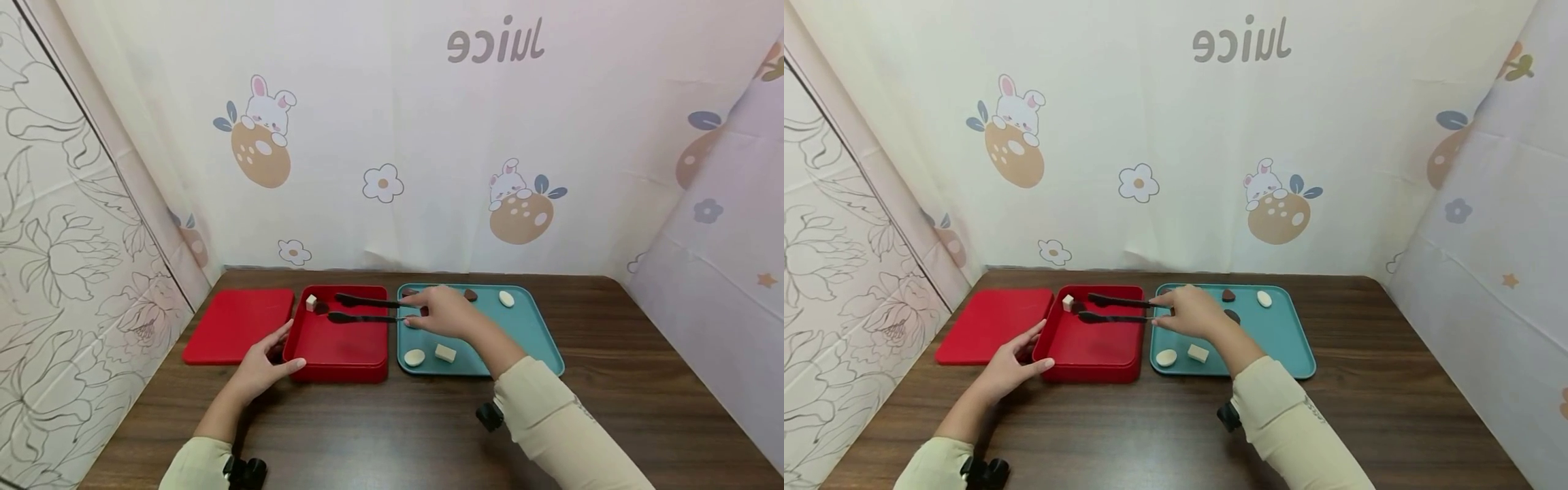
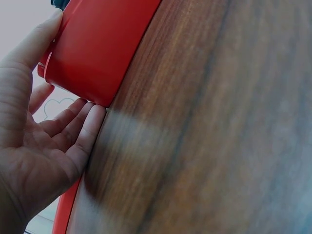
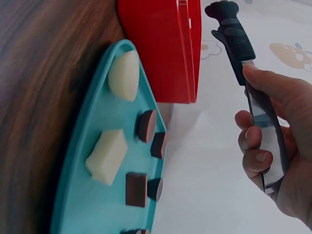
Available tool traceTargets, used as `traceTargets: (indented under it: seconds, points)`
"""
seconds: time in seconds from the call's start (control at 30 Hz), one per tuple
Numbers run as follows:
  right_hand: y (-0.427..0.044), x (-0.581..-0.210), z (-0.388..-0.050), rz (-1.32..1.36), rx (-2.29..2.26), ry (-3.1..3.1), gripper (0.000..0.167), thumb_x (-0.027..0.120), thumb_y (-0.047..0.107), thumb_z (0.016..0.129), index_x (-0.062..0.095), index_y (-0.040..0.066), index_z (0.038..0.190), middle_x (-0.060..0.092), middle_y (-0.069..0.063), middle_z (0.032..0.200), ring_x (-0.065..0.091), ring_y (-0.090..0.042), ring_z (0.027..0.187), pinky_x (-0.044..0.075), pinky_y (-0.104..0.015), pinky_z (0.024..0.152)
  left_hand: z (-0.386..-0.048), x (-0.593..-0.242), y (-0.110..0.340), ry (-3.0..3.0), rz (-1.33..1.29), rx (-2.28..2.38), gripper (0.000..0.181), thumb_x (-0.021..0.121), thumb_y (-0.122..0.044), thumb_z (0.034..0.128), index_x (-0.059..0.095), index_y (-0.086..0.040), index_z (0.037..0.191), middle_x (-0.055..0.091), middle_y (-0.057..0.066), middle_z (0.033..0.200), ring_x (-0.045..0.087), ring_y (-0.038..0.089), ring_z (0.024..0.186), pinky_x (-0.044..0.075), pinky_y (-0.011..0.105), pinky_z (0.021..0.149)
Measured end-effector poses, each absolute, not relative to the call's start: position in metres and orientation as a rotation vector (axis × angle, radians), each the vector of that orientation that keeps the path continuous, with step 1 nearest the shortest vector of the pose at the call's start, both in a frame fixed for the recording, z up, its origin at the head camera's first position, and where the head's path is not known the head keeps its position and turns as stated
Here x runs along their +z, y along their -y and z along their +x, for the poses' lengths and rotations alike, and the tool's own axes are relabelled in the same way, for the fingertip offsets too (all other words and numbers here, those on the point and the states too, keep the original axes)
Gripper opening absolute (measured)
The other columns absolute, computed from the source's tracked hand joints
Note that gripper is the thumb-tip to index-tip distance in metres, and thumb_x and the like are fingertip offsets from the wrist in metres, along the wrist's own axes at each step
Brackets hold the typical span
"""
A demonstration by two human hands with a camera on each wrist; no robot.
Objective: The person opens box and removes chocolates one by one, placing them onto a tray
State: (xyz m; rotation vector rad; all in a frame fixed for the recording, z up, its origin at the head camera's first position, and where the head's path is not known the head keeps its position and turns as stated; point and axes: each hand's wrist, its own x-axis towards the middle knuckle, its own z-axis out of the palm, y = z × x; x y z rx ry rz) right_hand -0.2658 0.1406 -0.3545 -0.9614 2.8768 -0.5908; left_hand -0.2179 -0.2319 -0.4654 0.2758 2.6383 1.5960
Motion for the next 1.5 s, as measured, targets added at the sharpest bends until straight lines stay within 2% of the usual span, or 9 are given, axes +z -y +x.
traceTargets:
  seconds: [0.27,0.4,0.53,0.73,0.8,0.93,1.0,1.3,1.5]
  points:
    - [-0.118,-0.347,-0.279,-0.869,-0.600,-2.828,0.041,0.070,0.029,0.091,0.065,0.016,0.130,0.052,0.000,0.051,0.046,-0.011,0.045,0.041,-0.028,0.052,-0.220,-0.466,0.233,-2.641,0.281,1.596,0.084,0.079,-0.028,0.0835,0.034,-0.013,0.153,0.049,0.018,0.141,0.050,0.034,0.120,0.044,0.048,0.096]
    - [-0.106,-0.343,-0.286,-0.849,-0.555,-2.822,0.042,0.070,0.030,0.091,0.066,0.013,0.129,0.069,-0.003,0.076,0.052,-0.012,0.053,0.045,-0.029,0.057,-0.221,-0.466,0.233,-2.637,0.284,1.603,0.083,0.079,-0.028,0.0836,0.034,-0.014,0.153,0.049,0.018,0.141,0.050,0.034,0.120,0.044,0.049,0.096]
    - [-0.097,-0.342,-0.296,-0.847,-0.508,-2.839,0.040,0.072,0.029,0.090,0.068,0.012,0.126,0.072,0.000,0.099,0.054,-0.009,0.065,0.046,-0.026,0.063,-0.221,-0.467,0.233,-2.630,0.293,1.606,0.084,0.079,-0.028,0.0836,0.034,-0.014,0.153,0.049,0.019,0.141,0.050,0.034,0.121,0.044,0.050,0.097]
    - [-0.086,-0.344,-0.309,-0.783,-0.461,-2.826,0.037,0.071,0.027,0.090,0.069,0.012,0.124,0.066,-0.003,0.072,0.042,-0.013,0.055,0.038,-0.026,0.055,-0.221,-0.467,0.233,-2.632,0.294,1.609,0.084,0.079,-0.028,0.0834,0.034,-0.015,0.153,0.050,0.019,0.140,0.051,0.034,0.120,0.044,0.050,0.097]
    - [-0.083,-0.346,-0.312,-0.766,-0.434,-2.839,0.036,0.072,0.028,0.089,0.070,0.013,0.122,0.070,-0.002,0.082,0.050,-0.012,0.063,0.043,-0.026,0.059,-0.221,-0.467,0.233,-2.637,0.292,1.609,0.084,0.079,-0.028,0.0832,0.034,-0.015,0.153,0.050,0.019,0.140,0.051,0.034,0.120,0.044,0.050,0.096]
    - [-0.076,-0.351,-0.316,-0.766,-0.382,-2.857,0.036,0.073,0.030,0.089,0.071,0.015,0.121,0.070,0.002,0.113,0.062,-0.014,0.096,0.052,-0.030,0.079,-0.221,-0.468,0.233,-2.637,0.295,1.613,0.084,0.079,-0.028,0.0831,0.034,-0.014,0.153,0.050,0.019,0.140,0.051,0.034,0.120,0.044,0.049,0.097]
    - [-0.074,-0.353,-0.319,-0.762,-0.371,-2.853,0.036,0.073,0.031,0.089,0.071,0.015,0.122,0.069,0.002,0.116,0.062,-0.016,0.104,0.052,-0.032,0.084,-0.221,-0.469,0.233,-2.633,0.295,1.617,0.084,0.079,-0.028,0.0833,0.034,-0.014,0.153,0.050,0.019,0.139,0.051,0.034,0.120,0.044,0.048,0.096]
    - [-0.072,-0.365,-0.334,-0.768,-0.427,-2.830,0.038,0.074,0.030,0.088,0.071,0.014,0.122,0.069,0.001,0.118,0.061,-0.018,0.110,0.051,-0.035,0.088,-0.219,-0.469,0.233,-2.656,0.296,1.612,0.084,0.080,-0.028,0.0828,0.035,-0.013,0.152,0.051,0.020,0.138,0.052,0.035,0.120,0.043,0.051,0.098]
    - [-0.074,-0.370,-0.342,-0.744,-0.436,-2.814,0.039,0.076,0.031,0.086,0.071,0.015,0.121,0.069,0.001,0.118,0.061,-0.018,0.107,0.052,-0.034,0.085,-0.220,-0.470,0.232,-2.634,0.279,1.617,0.084,0.079,-0.028,0.0831,0.034,-0.014,0.153,0.051,0.019,0.139,0.052,0.034,0.120,0.044,0.049,0.097]
